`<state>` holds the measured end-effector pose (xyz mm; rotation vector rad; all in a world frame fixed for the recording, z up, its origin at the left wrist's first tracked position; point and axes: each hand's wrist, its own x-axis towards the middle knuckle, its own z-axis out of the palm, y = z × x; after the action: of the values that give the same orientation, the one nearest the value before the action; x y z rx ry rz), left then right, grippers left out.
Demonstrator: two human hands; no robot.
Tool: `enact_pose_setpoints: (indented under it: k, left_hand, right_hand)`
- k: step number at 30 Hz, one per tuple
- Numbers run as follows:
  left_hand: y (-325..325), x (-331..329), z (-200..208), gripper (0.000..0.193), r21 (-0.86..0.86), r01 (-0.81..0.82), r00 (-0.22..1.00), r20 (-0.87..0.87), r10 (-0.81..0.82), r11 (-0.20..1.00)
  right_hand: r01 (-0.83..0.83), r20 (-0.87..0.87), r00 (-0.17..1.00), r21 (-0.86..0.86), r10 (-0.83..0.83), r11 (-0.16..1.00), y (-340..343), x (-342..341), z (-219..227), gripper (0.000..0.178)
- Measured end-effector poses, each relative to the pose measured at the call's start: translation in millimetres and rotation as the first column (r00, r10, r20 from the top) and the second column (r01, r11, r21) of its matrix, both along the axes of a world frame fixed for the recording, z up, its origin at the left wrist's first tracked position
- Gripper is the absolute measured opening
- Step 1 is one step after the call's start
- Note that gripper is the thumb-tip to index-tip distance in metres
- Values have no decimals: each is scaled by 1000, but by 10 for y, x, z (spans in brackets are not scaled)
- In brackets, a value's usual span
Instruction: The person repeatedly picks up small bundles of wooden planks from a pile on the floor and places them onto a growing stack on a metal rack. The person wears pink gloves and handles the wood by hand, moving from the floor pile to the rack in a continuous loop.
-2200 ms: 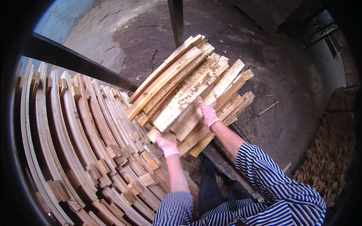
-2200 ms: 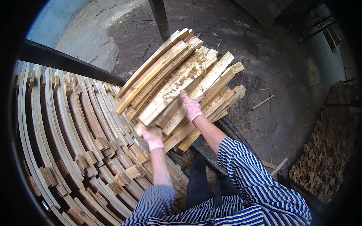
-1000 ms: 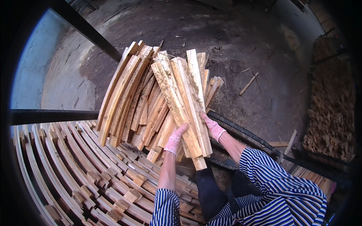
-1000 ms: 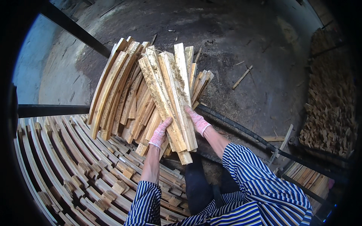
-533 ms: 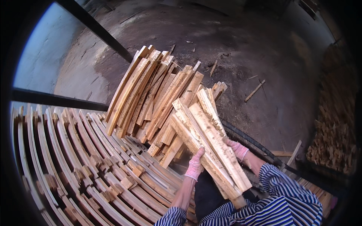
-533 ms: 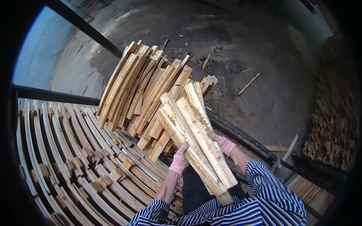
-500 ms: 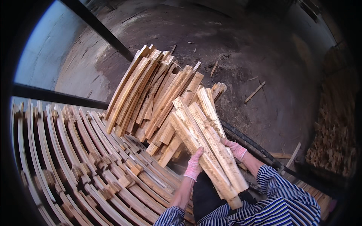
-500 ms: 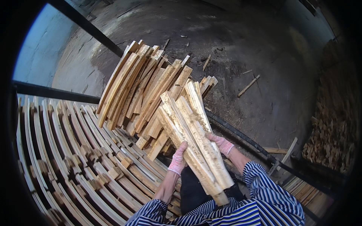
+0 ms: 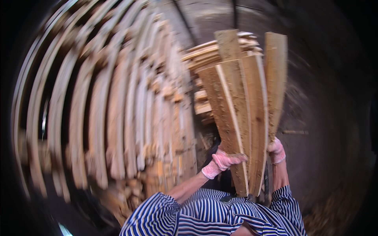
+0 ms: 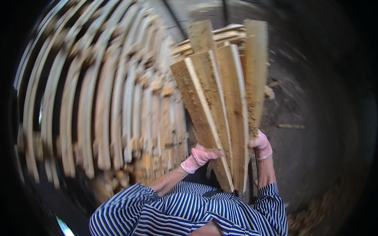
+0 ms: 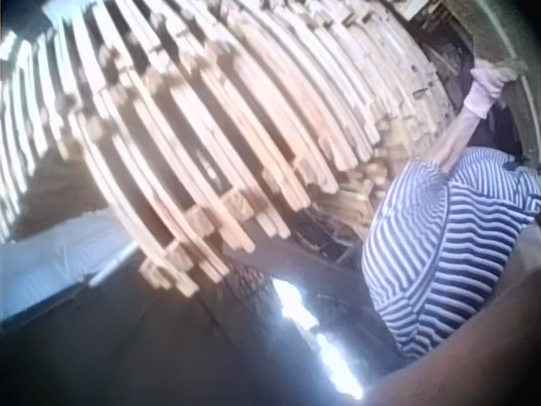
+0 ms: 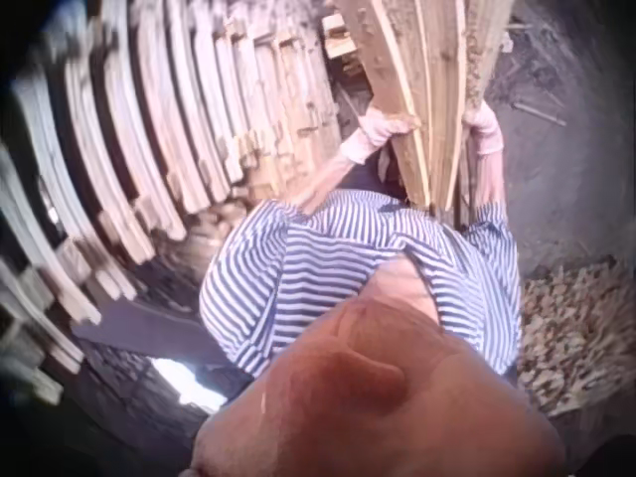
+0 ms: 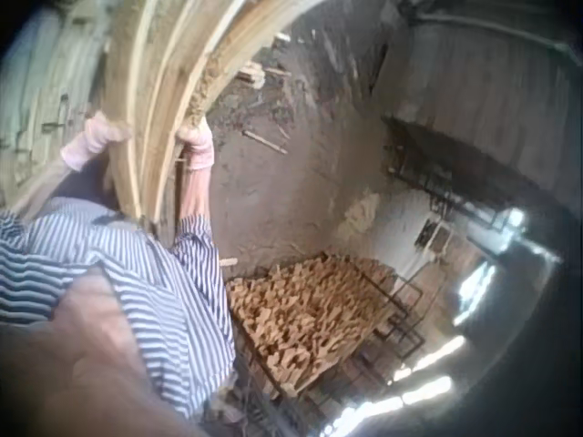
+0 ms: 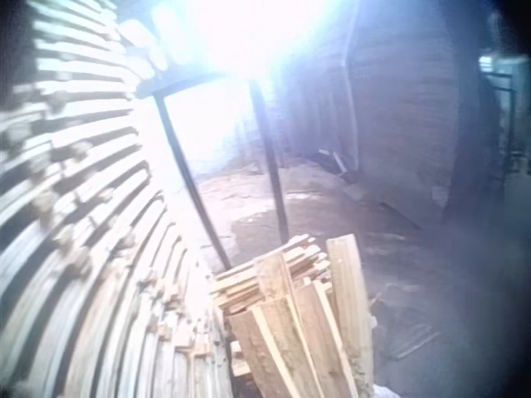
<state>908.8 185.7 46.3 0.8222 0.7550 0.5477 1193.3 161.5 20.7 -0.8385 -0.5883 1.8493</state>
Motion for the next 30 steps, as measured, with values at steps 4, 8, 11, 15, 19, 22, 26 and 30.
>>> enact_pose_setpoints:
  k: [4,8,11,15,19,22,26,30]
  left_hand:
    - [-668,-406,904,98,244,-174,967,-138,212,954]
    - [-1542,-798,1240,85,858,7,729,-356,584,513]
    - [-2155,-1105,1106,82,767,577,419,17,908,-280]
    - [-2667,-1220,783,63,826,562,376,-291,880,32]
    - [-3204,-1514,608,60,790,-329,648,-210,732,517]
    - [-3239,-1755,633,56,854,-503,351,63,934,131]
    - [-3378,-2451,885,38,736,-675,68,136,988,-55]
    - [-3437,-3530,2006,70,485,-871,-41,78,996,-73]
  right_hand:
    - [-307,273,934,272,232,912,67,-329,53,110]
    - [-515,472,841,549,264,658,32,-648,333,107]
    - [-613,530,786,605,317,508,-25,-1217,1015,114]
    - [-764,682,644,600,348,239,-66,-1829,2082,128]
    - [-934,913,350,358,209,2,-318,-2748,2698,149]
    - [-862,850,427,485,308,-145,-286,-3439,2647,148]
    - [-838,815,375,502,441,-215,-584,-4498,3204,141]
    - [-868,808,252,432,533,-244,-784,-5763,3632,117]
